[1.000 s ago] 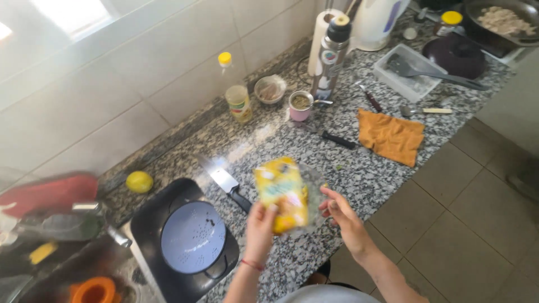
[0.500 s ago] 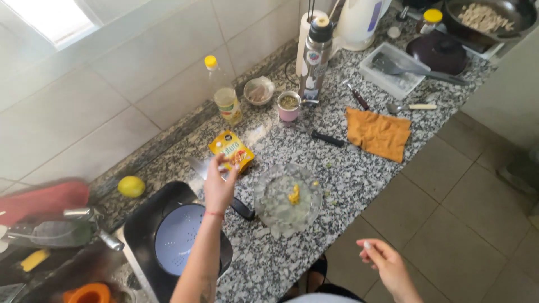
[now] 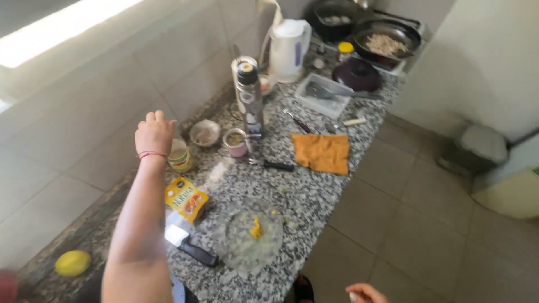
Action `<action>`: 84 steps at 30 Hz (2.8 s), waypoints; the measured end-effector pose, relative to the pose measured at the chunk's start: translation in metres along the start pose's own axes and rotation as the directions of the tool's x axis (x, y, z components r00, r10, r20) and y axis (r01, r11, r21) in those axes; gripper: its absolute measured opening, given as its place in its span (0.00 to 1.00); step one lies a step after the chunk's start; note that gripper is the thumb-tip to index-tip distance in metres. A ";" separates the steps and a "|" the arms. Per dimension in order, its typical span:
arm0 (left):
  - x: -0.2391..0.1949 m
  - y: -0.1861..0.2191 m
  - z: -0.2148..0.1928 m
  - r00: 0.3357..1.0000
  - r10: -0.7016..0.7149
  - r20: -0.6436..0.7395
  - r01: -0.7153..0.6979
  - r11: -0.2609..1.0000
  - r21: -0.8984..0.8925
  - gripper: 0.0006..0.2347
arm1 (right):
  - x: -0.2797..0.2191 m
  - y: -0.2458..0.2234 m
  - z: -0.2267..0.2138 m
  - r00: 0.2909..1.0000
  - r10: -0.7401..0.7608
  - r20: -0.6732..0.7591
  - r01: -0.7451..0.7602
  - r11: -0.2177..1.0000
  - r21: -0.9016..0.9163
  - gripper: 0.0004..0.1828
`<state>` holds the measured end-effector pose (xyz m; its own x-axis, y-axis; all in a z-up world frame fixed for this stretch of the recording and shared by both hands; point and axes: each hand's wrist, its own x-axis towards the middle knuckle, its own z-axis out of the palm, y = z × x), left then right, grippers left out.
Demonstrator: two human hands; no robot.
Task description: The person prepares a salad dressing by retrieving a packet from the refrigerator, tearing it open, squeezing the contents into a bowl, and adding oil, while also tending to food on the stove.
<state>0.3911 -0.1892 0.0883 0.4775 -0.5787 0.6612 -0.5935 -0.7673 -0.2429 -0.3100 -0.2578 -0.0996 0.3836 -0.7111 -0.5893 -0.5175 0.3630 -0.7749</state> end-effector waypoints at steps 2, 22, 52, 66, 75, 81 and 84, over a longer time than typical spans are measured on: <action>-0.010 0.024 -0.057 0.994 0.111 -0.018 -0.111 0.994 -0.003 0.15 | -0.047 -0.097 0.005 0.995 0.100 0.003 -0.099 0.989 -0.114 0.10; -0.129 0.083 -0.343 0.720 0.666 0.193 0.098 0.177 -0.979 0.08 | -0.110 -0.263 0.072 0.482 -0.753 0.447 0.875 0.396 -0.277 0.48; -0.254 0.039 -0.310 0.671 -0.007 0.741 0.653 0.478 -0.587 0.10 | -0.086 -0.347 0.112 0.797 -0.267 0.542 0.429 -0.380 -0.819 0.45; -0.237 0.056 -0.306 0.726 0.093 0.682 0.552 0.512 -0.658 0.10 | -0.106 -0.359 0.120 0.776 -0.246 0.581 0.519 -0.276 -0.809 0.42; -0.231 0.056 -0.308 0.731 0.107 0.675 0.544 0.507 -0.669 0.10 | -0.105 -0.353 0.101 0.801 -0.262 0.539 0.505 -0.187 -0.842 0.42; -0.215 0.064 -0.311 0.766 0.111 0.633 0.508 0.498 -0.703 0.08 | -0.114 -0.353 0.099 0.860 -0.203 0.468 0.490 0.076 -0.868 0.48; -0.209 0.072 -0.307 0.844 0.087 0.529 0.426 0.491 -0.760 0.08 | -0.115 -0.353 0.097 0.894 -0.189 0.407 0.446 0.280 -0.850 0.51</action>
<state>0.0497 -0.0386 0.1505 0.6944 -0.7013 0.1614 -0.5804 -0.4132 0.7017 -0.0971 -0.2459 0.2195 0.7520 -0.4586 -0.4735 -0.6235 -0.7279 -0.2853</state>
